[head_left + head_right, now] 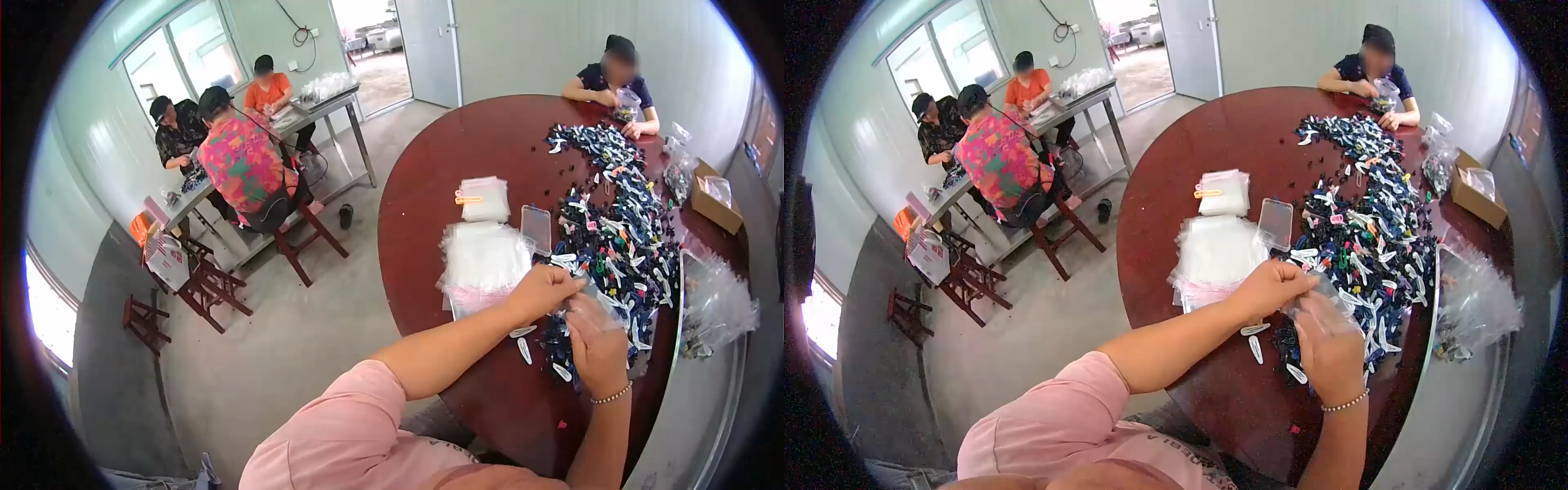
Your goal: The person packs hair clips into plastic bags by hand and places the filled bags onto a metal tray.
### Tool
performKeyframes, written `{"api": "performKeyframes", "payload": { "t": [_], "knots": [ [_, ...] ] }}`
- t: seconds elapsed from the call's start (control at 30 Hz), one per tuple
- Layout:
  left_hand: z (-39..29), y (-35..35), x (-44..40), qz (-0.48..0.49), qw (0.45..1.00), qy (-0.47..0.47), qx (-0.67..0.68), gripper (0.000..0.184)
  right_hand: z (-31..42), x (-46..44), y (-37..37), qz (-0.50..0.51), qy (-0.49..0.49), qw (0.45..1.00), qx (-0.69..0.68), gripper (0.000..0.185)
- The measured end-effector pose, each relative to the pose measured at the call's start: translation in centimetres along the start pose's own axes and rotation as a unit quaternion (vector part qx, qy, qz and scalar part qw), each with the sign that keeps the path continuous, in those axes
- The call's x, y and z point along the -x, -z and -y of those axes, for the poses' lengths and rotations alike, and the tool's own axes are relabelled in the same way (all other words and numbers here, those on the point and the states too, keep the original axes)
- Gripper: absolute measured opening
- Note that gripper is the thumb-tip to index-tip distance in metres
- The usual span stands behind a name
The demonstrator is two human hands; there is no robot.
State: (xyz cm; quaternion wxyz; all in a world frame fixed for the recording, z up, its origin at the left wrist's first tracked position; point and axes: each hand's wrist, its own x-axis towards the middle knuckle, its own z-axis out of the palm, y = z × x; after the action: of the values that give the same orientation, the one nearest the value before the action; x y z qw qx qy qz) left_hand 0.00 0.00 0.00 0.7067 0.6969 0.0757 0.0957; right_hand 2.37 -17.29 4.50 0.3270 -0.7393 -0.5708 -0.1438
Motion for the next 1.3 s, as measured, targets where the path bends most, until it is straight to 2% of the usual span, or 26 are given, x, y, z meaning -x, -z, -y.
{"api": "performKeyframes", "payload": {
  "t": [0.17,0.27,0.43,0.5,1.0,1.1,1.3],
  "knots": [
    [1.1,-0.3,-0.5,-0.017,1.000,0.006,0.021,0.031,-0.2,0.0,0.3,-0.002,0.028,1.000,0.008,0.015],
    [1.0,-0.2,-0.6,-0.022,0.999,-0.024,0.002,0.029,-0.4,0.2,-0.1,-0.009,0.014,1.000,-0.018,0.016],
    [1.7,-0.2,-0.9,-0.016,0.999,-0.024,0.032,0.027,0.0,-0.2,-0.3,-0.002,0.018,1.000,-0.025,0.016],
    [1.5,0.0,-0.8,-0.001,1.000,-0.024,-0.007,0.025,-0.7,0.1,-0.7,0.004,0.019,1.000,0.004,0.017],
    [1.1,0.1,-0.7,-0.005,0.995,-0.072,-0.063,0.022,-0.4,0.0,-0.5,0.019,0.003,1.000,0.004,0.017],
    [1.3,-0.1,-0.7,0.011,0.999,-0.043,-0.014,0.021,-1.1,0.6,-0.9,0.028,0.008,0.999,0.023,0.018],
    [0.7,-0.2,-0.5,0.012,0.999,-0.037,-0.003,0.019,-1.0,0.5,-1.0,0.018,0.013,1.000,0.021,0.016]
  ]
}}
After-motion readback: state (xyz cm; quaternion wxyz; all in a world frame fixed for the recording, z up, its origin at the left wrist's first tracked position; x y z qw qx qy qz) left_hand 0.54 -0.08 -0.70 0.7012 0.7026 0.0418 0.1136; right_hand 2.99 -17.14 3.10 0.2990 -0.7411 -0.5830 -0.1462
